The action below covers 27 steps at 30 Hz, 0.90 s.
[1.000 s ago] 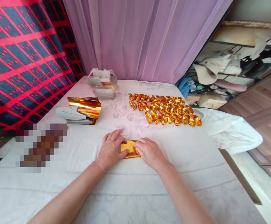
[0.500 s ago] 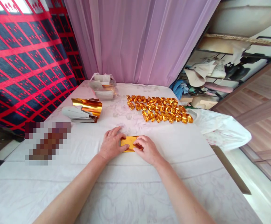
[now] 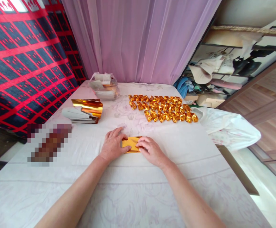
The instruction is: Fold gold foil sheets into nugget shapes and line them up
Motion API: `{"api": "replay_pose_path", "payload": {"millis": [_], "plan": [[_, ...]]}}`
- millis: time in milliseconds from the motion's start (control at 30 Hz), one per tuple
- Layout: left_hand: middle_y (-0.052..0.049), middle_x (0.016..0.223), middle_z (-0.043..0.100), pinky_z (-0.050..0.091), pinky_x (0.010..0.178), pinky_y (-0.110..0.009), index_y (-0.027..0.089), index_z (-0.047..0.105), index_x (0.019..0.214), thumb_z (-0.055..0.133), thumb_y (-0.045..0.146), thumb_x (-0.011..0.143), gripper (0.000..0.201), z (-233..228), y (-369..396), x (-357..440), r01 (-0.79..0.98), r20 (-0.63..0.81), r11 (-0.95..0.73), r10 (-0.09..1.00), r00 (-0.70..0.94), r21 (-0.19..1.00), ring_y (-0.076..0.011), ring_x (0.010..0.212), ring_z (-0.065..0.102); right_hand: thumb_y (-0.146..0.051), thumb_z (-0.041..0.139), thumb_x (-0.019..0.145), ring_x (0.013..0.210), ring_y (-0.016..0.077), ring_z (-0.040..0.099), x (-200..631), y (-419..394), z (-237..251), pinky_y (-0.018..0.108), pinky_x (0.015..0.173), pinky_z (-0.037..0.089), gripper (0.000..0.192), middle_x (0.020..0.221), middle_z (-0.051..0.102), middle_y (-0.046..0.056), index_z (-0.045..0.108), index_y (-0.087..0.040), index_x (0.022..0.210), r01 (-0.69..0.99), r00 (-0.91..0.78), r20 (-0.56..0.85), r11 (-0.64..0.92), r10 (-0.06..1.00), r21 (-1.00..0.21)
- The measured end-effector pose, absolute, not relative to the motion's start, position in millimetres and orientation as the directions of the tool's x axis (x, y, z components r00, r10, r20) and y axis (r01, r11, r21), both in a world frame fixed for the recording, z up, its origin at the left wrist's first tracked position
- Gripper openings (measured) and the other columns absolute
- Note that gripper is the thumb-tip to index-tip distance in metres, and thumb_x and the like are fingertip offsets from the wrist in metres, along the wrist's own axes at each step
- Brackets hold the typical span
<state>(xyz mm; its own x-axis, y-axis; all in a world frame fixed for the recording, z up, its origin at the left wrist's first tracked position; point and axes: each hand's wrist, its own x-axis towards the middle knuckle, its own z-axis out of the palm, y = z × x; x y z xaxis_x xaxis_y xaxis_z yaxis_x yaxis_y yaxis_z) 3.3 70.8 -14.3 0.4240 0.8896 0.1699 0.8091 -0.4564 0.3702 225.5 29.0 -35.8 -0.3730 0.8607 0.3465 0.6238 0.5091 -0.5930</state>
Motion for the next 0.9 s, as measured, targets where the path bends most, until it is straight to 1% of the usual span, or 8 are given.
{"api": "replay_pose_path", "payload": {"millis": [133, 300, 367, 533, 700, 900], "plan": [[-0.012, 0.146, 0.048, 0.032, 0.11, -0.052, 0.025, 0.067, 0.098, 0.075, 0.041, 0.073, 0.03, -11.6, 70.3, 4.1, 0.814, 0.153, -0.45, 0.892, 0.424, 0.366, -0.0312, 0.133, 0.045, -0.007, 0.055, 0.086, 0.106, 0.0202, 0.059, 226.3, 28.3, -34.0, 0.039, 0.095, 0.049, 0.021, 0.11, 0.063, 0.009, 0.067, -0.018, 0.099, 0.629, -0.386, 0.345, 0.518, 0.855, -0.58], [-0.012, 0.147, 0.047, 0.031, 0.111, -0.053, 0.025, 0.067, 0.099, 0.076, 0.04, 0.072, 0.033, -7.7, 69.3, 5.3, 0.824, 0.128, -0.436, 0.899, 0.419, 0.361, -0.031, 0.134, 0.045, -0.002, 0.05, 0.085, 0.117, 0.0201, 0.057, 237.1, 27.9, -32.0, 0.042, 0.102, 0.046, 0.033, 0.121, 0.061, 0.01, 0.066, -0.019, 0.108, 0.614, -0.443, 0.295, 0.526, 0.846, -0.588], [-0.011, 0.147, 0.048, 0.031, 0.111, -0.053, 0.026, 0.067, 0.099, 0.076, 0.039, 0.071, 0.033, -7.4, 69.1, 5.4, 0.826, 0.126, -0.433, 0.9, 0.417, 0.36, -0.0311, 0.134, 0.045, -0.002, 0.048, 0.086, 0.118, 0.02, 0.056, 240.4, 27.3, -31.9, 0.043, 0.103, 0.046, 0.034, 0.122, 0.061, 0.009, 0.067, -0.021, 0.107, 0.621, -0.456, 0.283, 0.53, 0.844, -0.578], [-0.012, 0.146, 0.049, 0.032, 0.11, -0.052, 0.025, 0.067, 0.1, 0.076, 0.04, 0.072, 0.033, -8.8, 70.1, 4.9, 0.825, 0.136, -0.441, 0.897, 0.421, 0.353, -0.0314, 0.133, 0.045, -0.002, 0.048, 0.085, 0.115, 0.0196, 0.058, 240.4, 26.3, -29.2, 0.042, 0.102, 0.046, 0.035, 0.12, 0.062, 0.008, 0.069, -0.022, 0.104, 0.638, -0.464, 0.276, 0.534, 0.842, -0.555], [-0.011, 0.146, 0.048, 0.032, 0.11, -0.052, 0.026, 0.067, 0.099, 0.075, 0.041, 0.072, 0.033, -8.8, 70.6, 5.0, 0.828, 0.139, -0.441, 0.897, 0.42, 0.346, -0.0315, 0.133, 0.045, -0.002, 0.048, 0.085, 0.114, 0.0194, 0.059, 236.1, 26.7, -28.3, 0.041, 0.1, 0.047, 0.028, 0.118, 0.063, 0.008, 0.069, -0.02, 0.094, 0.641, -0.447, 0.279, 0.522, 0.85, -0.562], [-0.011, 0.145, 0.049, 0.032, 0.11, -0.053, 0.026, 0.065, 0.099, 0.075, 0.046, 0.071, 0.035, -8.9, 70.3, 5.2, 0.828, 0.144, -0.455, 0.89, 0.432, 0.327, -0.0319, 0.133, 0.045, -0.009, 0.055, 0.086, 0.105, 0.0206, 0.06, 224.6, 23.9, -34.4, 0.04, 0.093, 0.049, 0.017, 0.108, 0.064, 0.007, 0.066, -0.021, 0.089, 0.686, -0.337, 0.361, 0.49, 0.869, -0.538]]}}
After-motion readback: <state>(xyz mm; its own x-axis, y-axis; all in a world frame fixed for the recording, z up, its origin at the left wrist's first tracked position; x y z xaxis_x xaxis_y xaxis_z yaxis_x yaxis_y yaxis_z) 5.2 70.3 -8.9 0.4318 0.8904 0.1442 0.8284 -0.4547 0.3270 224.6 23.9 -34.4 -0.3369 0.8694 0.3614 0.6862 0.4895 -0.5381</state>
